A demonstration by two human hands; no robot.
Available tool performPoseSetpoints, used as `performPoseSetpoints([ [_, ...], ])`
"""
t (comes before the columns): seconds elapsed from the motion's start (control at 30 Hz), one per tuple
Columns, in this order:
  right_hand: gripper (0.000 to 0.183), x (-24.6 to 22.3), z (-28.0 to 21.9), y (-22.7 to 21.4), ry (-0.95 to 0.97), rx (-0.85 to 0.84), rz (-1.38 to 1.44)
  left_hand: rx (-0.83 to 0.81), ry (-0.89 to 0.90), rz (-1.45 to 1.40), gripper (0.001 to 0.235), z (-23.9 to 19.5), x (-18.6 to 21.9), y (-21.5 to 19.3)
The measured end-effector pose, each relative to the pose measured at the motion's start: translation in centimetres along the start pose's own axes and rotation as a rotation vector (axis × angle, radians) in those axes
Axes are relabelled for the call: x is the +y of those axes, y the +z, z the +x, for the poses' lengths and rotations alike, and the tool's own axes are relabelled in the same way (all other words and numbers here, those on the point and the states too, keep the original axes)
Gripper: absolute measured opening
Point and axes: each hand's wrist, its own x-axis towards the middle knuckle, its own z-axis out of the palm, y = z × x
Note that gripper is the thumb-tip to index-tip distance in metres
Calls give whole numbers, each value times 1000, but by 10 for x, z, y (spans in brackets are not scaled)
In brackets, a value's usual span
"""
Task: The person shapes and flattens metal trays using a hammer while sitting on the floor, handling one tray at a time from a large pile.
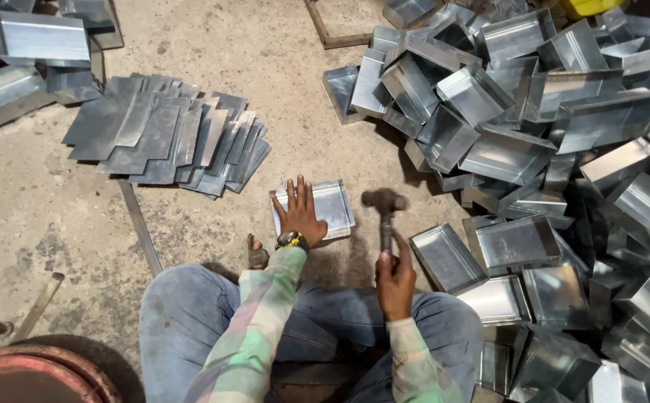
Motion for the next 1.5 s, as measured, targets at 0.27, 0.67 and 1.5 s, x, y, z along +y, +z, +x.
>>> performPoseSetpoints([
  [0.27, 51, 7, 17, 20, -245, 59, 179, -54, -9, -16, 108, -35, 9, -13],
  [0.67, 59, -3, 6, 28, -74, -3, -230, 16, 12, -33, 103, -32, 15, 14],
  [1.5, 54, 47, 32, 4, 201, 45, -287, -12, -84, -74, 34, 8, -17, 10],
])
